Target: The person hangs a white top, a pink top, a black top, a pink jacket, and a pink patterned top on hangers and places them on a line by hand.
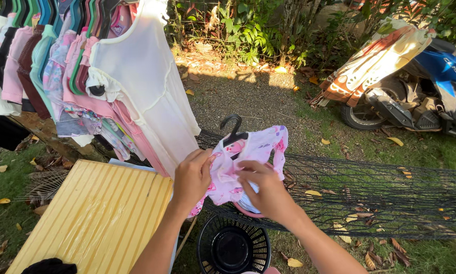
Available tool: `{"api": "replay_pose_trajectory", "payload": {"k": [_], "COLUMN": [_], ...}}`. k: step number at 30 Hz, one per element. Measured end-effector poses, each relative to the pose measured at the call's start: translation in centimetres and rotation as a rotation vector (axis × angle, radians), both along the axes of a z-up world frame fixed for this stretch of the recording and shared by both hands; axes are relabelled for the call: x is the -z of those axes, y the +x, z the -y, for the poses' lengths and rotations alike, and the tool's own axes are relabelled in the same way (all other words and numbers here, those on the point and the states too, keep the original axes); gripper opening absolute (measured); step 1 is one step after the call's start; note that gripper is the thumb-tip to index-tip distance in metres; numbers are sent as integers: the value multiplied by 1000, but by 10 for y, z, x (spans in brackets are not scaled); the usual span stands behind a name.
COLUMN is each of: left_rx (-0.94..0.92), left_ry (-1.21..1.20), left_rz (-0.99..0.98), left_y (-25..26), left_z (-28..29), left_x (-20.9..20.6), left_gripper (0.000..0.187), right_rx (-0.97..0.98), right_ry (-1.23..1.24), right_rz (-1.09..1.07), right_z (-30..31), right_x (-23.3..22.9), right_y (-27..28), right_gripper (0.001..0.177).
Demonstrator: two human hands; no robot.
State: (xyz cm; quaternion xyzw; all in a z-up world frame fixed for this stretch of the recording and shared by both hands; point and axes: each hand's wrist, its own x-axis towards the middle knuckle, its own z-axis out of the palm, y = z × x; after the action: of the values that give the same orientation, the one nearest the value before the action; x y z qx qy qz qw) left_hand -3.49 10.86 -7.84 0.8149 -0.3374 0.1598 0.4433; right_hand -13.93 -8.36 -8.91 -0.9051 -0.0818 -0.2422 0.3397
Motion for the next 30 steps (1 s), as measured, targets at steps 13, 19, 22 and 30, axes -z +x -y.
{"api": "replay_pose_trajectory", "payload": {"k": [13, 19, 22, 30], "left_rx": [159, 107, 31, 153], "left_ry": [109, -47, -81, -116], "left_rz": [-66, -35, -116, -108], "left_y": [14, 17, 17, 18], "left_z": [-40, -50, -53, -39], "left_x": [-34, -32, -38, -48], "left_gripper": [21, 17, 17, 16], "right_rx": [-27, -123, -120, 141], "right_ry": [530, 590, 662, 75], "right_rz": [-120, 74, -53, 0], "right_z": [100, 104, 107, 96], "right_x": [9, 1, -9, -60], "right_y": [39, 26, 18, 0], "right_gripper": [16, 15, 41, 54]}}
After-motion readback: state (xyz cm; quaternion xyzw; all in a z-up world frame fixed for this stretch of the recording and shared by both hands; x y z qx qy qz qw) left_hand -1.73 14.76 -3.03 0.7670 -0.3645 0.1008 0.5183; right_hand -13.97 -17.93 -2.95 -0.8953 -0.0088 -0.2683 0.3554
